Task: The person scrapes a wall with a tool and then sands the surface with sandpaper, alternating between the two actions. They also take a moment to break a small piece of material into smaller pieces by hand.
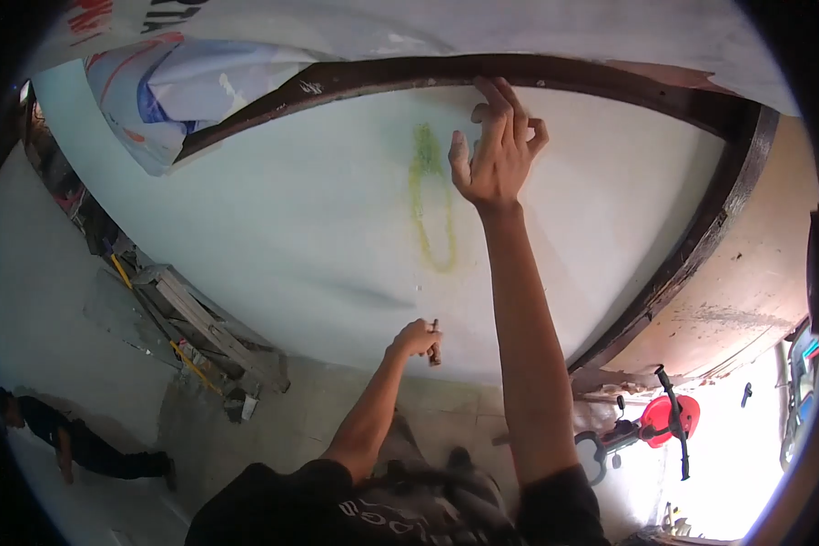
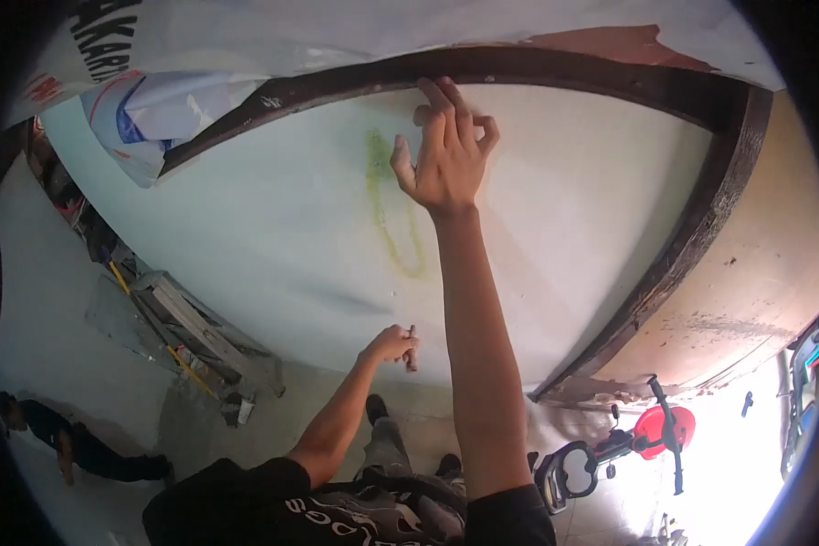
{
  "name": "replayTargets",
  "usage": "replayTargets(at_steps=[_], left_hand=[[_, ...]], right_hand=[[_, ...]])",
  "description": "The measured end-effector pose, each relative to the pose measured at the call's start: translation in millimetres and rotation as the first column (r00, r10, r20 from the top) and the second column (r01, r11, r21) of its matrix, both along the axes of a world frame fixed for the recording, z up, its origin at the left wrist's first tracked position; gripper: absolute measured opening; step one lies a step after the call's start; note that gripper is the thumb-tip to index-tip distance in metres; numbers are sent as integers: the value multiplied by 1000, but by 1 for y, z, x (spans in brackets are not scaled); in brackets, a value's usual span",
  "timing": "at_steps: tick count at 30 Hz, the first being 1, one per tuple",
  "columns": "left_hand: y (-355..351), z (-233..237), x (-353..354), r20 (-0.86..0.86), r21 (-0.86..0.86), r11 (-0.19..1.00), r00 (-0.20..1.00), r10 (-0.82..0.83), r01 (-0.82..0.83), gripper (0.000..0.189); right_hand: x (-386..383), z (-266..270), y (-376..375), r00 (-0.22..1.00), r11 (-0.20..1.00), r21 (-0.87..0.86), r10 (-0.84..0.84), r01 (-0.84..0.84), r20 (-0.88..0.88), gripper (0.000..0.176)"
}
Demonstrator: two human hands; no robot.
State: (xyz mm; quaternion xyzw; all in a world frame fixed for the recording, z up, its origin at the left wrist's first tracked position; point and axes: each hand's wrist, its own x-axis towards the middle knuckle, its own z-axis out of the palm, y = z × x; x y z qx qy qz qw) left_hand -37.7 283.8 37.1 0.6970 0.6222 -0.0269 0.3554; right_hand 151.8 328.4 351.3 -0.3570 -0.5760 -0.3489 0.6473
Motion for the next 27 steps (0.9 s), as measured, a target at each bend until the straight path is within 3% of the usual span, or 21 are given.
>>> replayTargets(at_steps=[2,3,5,6,7,8,10,12,13,15,17,20,22,23,24,25,27], left_hand=[[-6,9,-12,394,157,947,897,199,-279,47],[-1,30,-17,485,299,919,870,85,-257,54],[21,90,-19,505,461,847,863,-6,-264,62],[17,148,-10,564,521,797,825,-51,-306,63],[21,187,-5,692,510,774,713,-112,-374,56],[-2,255,11,674,632,662,708,-211,-404,46],[-22,323,34,655,749,439,656,-374,-497,36],[5,335,47,441,894,95,822,-361,-438,25],[12,324,55,452,889,98,820,-352,-448,25],[34,288,64,386,894,-124,880,-278,-431,17],[19,259,69,448,884,-16,855,-260,-468,17],[13,163,62,338,938,93,941,-26,-335,26],[8,86,49,225,916,316,968,109,-248,36],[-2,85,37,300,656,691,945,131,-304,37],[-11,89,26,354,254,923,916,189,-289,39],[-15,101,22,351,262,922,918,184,-285,39],[-15,139,17,500,456,805,858,121,-379,43]], right_hand=[[-1,1,2,1000,1000,11,-3,3,-2,24],[-1,1,1,1000,1000,4,-9,9,-5,24],[-3,0,0,1000,1000,7,-8,8,-11,24],[-4,1,1,1000,1000,18,-14,15,-24,23],[-2,1,3,1000,999,34,-5,5,-4,24],[-2,2,5,1000,999,32,12,-13,15,24],[-4,2,4,1000,999,36,-22,22,-3,25],[-5,1,5,1000,1000,13,8,-8,7,25],[-5,1,6,1000,1000,22,3,-3,9,25],[-5,1,5,1000,1000,22,-11,11,10,25],[-7,0,4,1000,999,29,-21,21,7,25],[-8,2,2,999,999,25,-30,30,-11,26],[-8,3,0,999,1000,10,-30,30,-26,27],[-7,3,-1,1000,1000,1,-7,7,-16,28],[-5,2,-2,1000,1000,-12,16,-16,-3,29],[-4,2,-4,1000,1000,-5,13,-13,-7,29],[-5,3,-3,999,999,7,39,-39,-4,29]])
